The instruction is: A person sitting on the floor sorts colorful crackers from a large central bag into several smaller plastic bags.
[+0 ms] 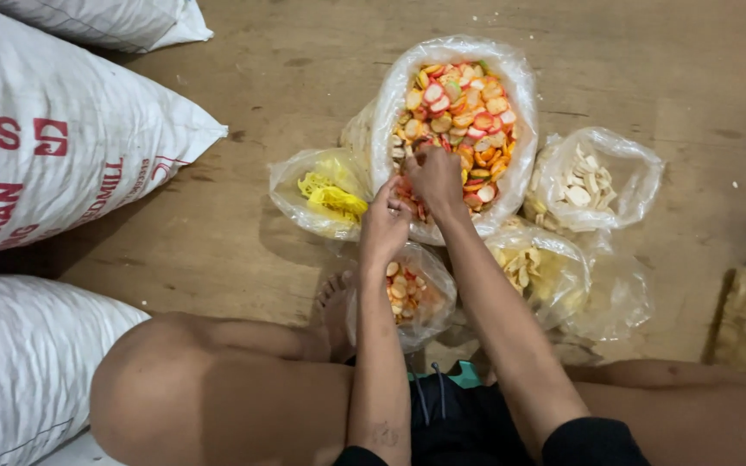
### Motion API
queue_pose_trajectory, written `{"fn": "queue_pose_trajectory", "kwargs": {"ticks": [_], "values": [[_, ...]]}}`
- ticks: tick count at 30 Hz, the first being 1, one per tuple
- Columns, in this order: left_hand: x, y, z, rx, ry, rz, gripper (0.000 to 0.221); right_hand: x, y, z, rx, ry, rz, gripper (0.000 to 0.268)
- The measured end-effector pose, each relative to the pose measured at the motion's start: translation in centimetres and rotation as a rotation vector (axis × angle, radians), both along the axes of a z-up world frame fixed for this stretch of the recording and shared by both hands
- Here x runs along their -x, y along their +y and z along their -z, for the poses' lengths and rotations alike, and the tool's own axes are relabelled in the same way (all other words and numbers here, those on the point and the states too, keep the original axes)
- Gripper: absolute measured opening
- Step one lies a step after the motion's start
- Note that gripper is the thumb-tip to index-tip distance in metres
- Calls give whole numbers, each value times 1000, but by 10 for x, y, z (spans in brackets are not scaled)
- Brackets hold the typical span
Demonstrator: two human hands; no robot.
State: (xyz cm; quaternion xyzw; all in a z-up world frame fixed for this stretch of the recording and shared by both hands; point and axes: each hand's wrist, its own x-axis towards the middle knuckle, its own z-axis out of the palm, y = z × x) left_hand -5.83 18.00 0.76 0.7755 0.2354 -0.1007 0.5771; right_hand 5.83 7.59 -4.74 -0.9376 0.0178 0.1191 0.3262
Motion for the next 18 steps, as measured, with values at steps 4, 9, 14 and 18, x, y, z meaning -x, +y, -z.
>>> {"fn": "queue_pose_trajectory", "kwargs": {"ticks": [4,9,14,18], "values": [[-1,-10,-10,19,4,6,65,20,-29,-4,-268,147,71,18],[-6,-29,-23,6,9,55,59,49,-45,-11,-654,232,296,19],[-10,-38,-35,-39,30,124,57,64,-51,-54,-813,183,441,24],[-11,-55,-21,-21,-42,198,61,66,-71,-49,-907,94,522,23]]}}
